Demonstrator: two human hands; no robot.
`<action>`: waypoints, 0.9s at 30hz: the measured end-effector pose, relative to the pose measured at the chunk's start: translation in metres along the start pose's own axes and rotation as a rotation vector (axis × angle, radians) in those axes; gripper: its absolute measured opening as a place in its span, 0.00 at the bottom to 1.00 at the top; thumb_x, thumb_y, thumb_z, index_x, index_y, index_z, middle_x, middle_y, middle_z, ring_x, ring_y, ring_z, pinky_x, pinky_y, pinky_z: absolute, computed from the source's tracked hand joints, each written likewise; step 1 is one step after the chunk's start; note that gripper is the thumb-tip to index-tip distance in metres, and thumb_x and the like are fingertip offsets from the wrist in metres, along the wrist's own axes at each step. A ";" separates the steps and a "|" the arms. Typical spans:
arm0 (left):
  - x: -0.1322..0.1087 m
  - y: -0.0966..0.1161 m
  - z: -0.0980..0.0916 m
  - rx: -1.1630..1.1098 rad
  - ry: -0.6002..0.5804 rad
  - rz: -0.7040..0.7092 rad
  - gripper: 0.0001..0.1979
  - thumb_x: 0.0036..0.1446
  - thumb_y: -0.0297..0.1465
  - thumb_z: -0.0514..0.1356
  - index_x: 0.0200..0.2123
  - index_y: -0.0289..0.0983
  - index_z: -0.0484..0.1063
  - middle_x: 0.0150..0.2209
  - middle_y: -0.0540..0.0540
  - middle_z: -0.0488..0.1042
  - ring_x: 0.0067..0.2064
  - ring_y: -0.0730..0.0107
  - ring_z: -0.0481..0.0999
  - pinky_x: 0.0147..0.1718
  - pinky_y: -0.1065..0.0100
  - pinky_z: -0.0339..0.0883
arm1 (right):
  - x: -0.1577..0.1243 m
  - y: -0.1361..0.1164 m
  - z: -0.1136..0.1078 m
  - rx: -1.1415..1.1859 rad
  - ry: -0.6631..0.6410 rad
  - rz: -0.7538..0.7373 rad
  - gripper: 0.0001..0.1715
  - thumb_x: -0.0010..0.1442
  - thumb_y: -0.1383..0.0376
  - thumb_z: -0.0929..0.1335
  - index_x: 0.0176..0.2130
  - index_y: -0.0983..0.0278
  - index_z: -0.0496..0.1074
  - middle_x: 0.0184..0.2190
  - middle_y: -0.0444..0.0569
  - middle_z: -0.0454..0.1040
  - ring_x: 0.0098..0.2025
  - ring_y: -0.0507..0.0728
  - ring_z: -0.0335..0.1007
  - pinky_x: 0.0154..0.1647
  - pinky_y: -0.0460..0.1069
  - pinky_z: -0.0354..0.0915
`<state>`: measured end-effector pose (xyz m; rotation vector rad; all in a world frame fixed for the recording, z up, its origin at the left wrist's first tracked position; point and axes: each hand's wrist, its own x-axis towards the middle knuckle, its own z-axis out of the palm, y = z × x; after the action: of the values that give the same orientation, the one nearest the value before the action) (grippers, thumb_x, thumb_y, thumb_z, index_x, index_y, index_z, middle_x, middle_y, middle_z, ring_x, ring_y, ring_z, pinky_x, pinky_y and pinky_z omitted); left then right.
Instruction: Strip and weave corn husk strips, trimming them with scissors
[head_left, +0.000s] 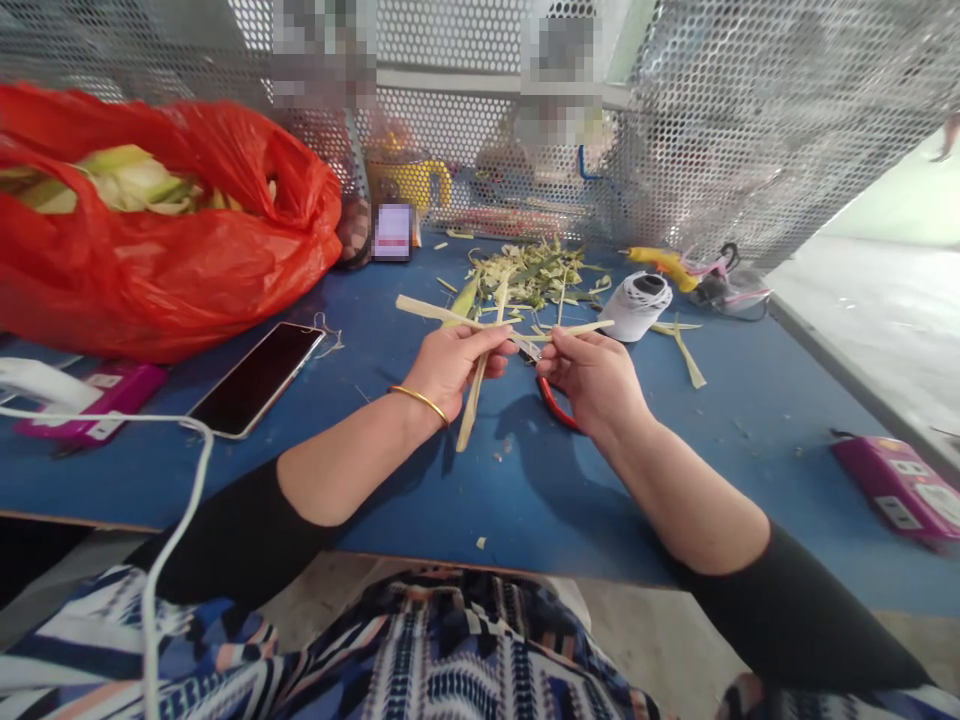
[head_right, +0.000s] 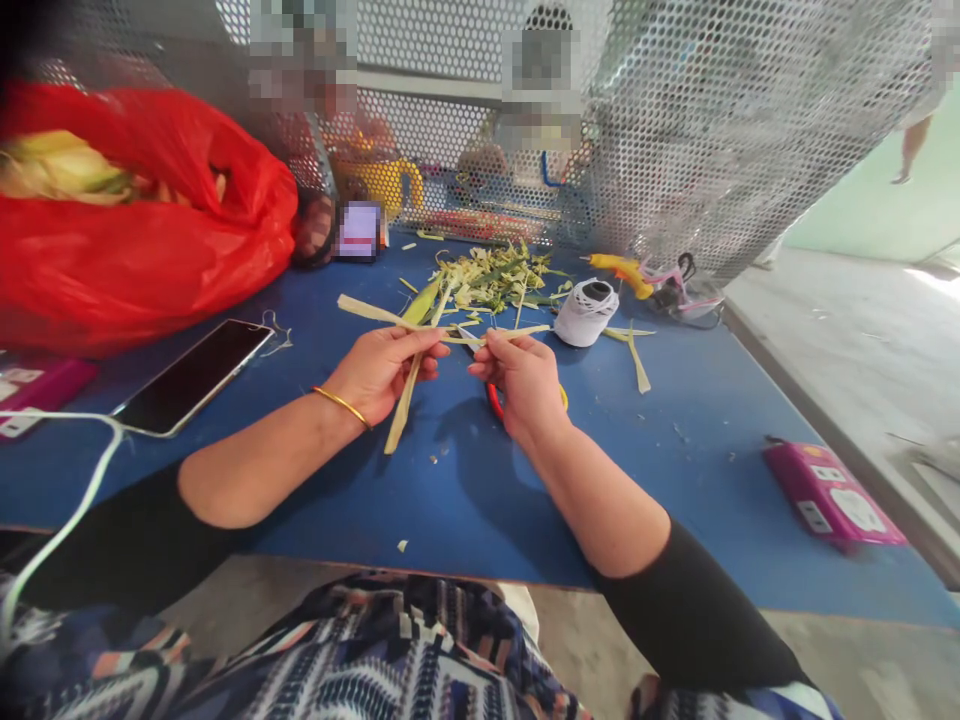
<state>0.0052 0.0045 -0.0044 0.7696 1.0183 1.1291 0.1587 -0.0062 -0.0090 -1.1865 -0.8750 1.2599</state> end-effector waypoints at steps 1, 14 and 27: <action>0.000 0.001 0.000 -0.002 -0.006 -0.001 0.07 0.48 0.29 0.71 0.27 0.34 0.76 0.25 0.48 0.79 0.23 0.77 0.73 0.30 0.71 0.73 | 0.002 0.001 -0.001 -0.014 0.012 0.007 0.14 0.50 0.61 0.77 0.29 0.63 0.70 0.22 0.42 0.71 0.22 0.51 0.69 0.27 0.47 0.68; -0.007 0.000 -0.001 0.120 -0.196 -0.053 0.12 0.52 0.37 0.70 0.37 0.37 0.82 0.24 0.46 0.78 0.25 0.70 0.76 0.34 0.66 0.73 | 0.002 -0.015 -0.007 -0.369 -0.117 -0.228 0.28 0.51 0.40 0.74 0.23 0.62 0.76 0.25 0.48 0.75 0.35 0.58 0.72 0.39 0.52 0.67; -0.009 -0.003 0.002 0.241 -0.289 -0.082 0.08 0.51 0.31 0.71 0.26 0.33 0.78 0.21 0.48 0.77 0.21 0.77 0.72 0.27 0.71 0.71 | 0.004 -0.008 -0.007 -0.525 0.075 -0.375 0.18 0.54 0.56 0.72 0.20 0.62 0.67 0.19 0.42 0.67 0.25 0.51 0.60 0.30 0.50 0.59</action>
<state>0.0073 -0.0046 -0.0043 1.0413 0.9402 0.8048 0.1680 -0.0031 -0.0035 -1.3800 -1.3513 0.6933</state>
